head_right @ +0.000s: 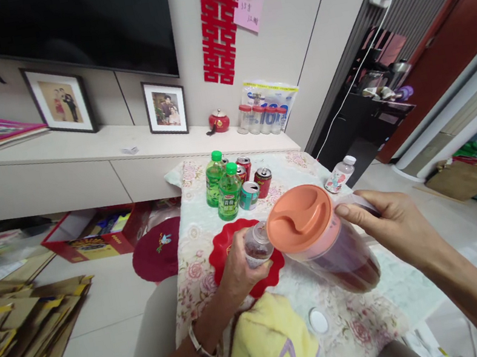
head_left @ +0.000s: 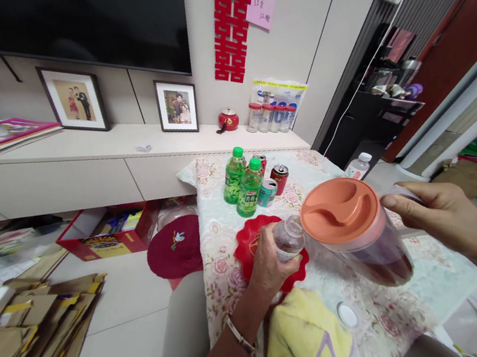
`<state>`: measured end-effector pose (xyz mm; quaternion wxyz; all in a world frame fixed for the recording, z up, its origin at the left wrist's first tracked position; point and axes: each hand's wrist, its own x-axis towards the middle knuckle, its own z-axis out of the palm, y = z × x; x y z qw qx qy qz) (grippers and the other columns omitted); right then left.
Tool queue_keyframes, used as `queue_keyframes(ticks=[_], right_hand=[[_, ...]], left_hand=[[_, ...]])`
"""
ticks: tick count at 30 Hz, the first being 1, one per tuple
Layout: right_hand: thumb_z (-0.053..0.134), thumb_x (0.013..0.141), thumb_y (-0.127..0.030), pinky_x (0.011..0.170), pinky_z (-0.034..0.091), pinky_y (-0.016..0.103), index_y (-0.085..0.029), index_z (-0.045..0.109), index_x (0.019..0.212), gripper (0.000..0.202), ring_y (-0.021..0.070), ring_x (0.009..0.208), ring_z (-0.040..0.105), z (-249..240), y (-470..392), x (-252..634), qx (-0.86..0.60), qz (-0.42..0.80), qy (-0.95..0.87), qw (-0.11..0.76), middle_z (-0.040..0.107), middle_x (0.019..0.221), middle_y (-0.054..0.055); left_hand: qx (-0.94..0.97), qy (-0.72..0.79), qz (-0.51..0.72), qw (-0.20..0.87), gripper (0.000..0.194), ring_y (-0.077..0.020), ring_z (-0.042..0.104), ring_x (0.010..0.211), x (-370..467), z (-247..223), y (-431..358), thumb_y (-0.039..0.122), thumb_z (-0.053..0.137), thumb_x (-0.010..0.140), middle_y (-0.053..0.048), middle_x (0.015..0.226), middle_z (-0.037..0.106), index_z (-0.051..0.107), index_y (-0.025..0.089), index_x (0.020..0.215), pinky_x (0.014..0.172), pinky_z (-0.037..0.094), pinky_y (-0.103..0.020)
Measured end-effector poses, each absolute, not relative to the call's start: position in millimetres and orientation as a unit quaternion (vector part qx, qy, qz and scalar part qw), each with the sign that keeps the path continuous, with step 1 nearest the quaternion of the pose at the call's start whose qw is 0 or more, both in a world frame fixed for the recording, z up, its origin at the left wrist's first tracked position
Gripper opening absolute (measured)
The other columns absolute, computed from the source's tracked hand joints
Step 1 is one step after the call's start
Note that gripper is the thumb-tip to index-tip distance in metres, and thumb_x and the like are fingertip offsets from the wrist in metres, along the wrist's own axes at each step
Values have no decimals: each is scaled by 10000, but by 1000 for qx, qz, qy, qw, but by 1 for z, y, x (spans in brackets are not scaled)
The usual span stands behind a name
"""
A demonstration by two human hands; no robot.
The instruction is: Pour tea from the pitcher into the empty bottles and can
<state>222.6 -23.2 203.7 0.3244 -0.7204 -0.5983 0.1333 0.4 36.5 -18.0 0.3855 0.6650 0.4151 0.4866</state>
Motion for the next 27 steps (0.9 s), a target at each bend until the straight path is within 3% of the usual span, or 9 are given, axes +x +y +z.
queue_keyframes(ticks=[27], right_hand=[[693, 667, -821, 494, 261, 261, -227, 445, 525, 659, 129, 557, 315, 204, -22, 221, -713, 120, -616, 314, 313, 593, -42]], left_hand=[[672, 413, 500, 358, 683, -339, 711, 1133, 1, -19, 38, 217, 787, 646, -145, 1212, 693, 494, 219, 1263, 988, 605, -472]])
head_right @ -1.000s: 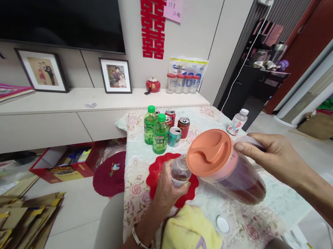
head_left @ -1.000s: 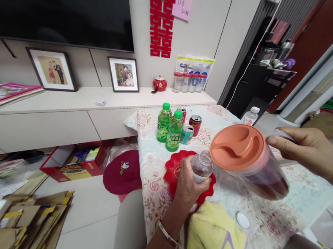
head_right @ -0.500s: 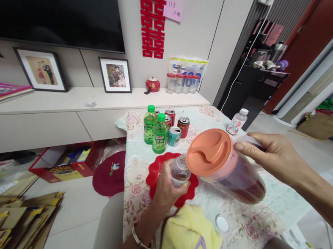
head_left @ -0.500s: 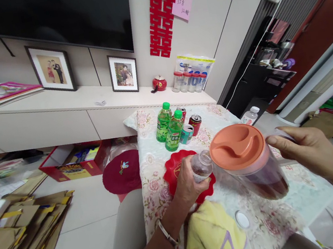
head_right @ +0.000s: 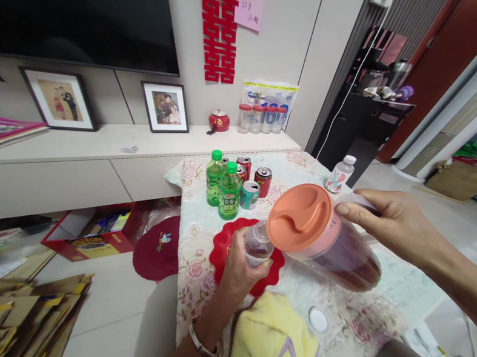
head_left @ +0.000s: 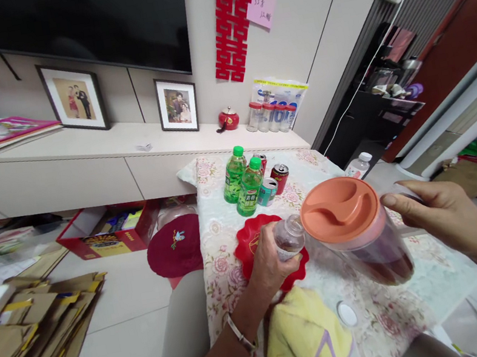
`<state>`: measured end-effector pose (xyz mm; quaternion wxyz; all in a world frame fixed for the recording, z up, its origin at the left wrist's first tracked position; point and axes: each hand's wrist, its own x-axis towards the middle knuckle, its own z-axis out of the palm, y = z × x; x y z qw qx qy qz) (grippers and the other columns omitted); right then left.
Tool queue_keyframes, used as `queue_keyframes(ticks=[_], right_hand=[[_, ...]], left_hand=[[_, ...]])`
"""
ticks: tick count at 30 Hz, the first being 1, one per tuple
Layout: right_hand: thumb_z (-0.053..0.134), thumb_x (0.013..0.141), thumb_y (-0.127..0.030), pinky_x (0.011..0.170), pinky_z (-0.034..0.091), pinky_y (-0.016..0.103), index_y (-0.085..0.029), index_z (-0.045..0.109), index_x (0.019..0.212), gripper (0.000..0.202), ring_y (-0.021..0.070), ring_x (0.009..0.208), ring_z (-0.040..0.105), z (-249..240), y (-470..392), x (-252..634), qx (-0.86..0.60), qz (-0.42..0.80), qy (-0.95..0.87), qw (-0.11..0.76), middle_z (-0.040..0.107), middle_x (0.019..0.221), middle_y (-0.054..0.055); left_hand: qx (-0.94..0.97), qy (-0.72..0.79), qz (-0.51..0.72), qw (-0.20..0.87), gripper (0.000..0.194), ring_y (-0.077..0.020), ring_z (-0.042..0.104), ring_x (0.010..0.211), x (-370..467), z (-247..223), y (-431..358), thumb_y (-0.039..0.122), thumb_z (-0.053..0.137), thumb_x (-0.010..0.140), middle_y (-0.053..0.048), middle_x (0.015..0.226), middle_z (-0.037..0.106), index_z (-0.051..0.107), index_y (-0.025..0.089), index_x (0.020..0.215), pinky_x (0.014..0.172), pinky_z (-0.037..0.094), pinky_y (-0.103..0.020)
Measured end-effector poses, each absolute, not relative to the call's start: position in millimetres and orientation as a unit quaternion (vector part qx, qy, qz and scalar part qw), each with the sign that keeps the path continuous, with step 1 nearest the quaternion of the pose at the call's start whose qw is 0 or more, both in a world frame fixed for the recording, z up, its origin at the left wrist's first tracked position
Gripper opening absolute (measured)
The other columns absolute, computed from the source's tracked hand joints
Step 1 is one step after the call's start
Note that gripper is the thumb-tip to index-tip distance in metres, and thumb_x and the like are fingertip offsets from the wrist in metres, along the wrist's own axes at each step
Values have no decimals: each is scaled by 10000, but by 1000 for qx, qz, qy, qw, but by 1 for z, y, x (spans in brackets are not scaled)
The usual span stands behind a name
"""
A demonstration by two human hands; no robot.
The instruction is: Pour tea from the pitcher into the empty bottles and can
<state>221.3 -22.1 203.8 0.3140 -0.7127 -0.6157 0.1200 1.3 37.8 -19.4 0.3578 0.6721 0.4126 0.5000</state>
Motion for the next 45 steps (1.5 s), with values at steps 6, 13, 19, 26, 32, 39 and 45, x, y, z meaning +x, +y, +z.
queue_keyframes(ticks=[6, 13, 19, 26, 32, 39, 45], right_hand=[[695, 666, -823, 502, 291, 264, -232, 431, 531, 662, 131, 566, 314, 204, -23, 223, -715, 117, -614, 312, 300, 604, -46], [696, 670, -823, 494, 259, 263, -229, 448, 525, 660, 128, 550, 310, 205, -23, 223, -710, 118, -619, 314, 317, 589, -43], [707, 680, -805, 501, 293, 264, -225, 458, 527, 649, 132, 558, 331, 205, -24, 222, -708, 120, -621, 314, 324, 598, -39], [705, 704, -794, 506, 297, 258, -219, 482, 556, 635, 133, 574, 331, 203, -25, 226, -710, 124, -620, 309, 328, 612, -39], [708, 691, -804, 500, 301, 256, -215, 496, 544, 643, 133, 573, 332, 204, -25, 225, -710, 122, -620, 310, 342, 604, -36], [708, 671, -803, 484, 277, 256, -216, 491, 511, 646, 127, 539, 330, 207, -23, 219, -705, 116, -625, 315, 336, 572, -37], [709, 671, -801, 487, 283, 256, -224, 462, 510, 648, 128, 538, 328, 208, -24, 218, -706, 112, -625, 315, 325, 574, -40]], left_hand=[[672, 408, 514, 344, 663, -306, 741, 1023, 2, -22, 38, 221, 783, 640, -99, 1120, 707, 516, 224, 1247, 878, 639, -444], [670, 404, 518, 345, 686, -312, 727, 1074, 2, -23, 39, 218, 783, 632, -110, 1173, 695, 499, 237, 1256, 927, 624, -455], [668, 407, 503, 368, 686, -334, 709, 1138, 1, -21, 38, 218, 779, 642, -118, 1213, 682, 483, 251, 1260, 978, 607, -479], [668, 413, 497, 368, 685, -333, 700, 1151, 0, -19, 37, 206, 779, 641, -128, 1222, 684, 488, 240, 1261, 1010, 592, -482], [669, 417, 495, 365, 682, -339, 703, 1135, 1, -18, 37, 215, 774, 638, -131, 1207, 687, 488, 236, 1257, 1006, 595, -482], [667, 420, 493, 369, 687, -339, 711, 1112, 0, -17, 37, 224, 785, 631, -101, 1188, 687, 492, 275, 1251, 972, 607, -476], [666, 412, 496, 375, 686, -338, 699, 1157, 1, -19, 37, 219, 774, 645, -113, 1229, 678, 482, 278, 1262, 1016, 591, -478]])
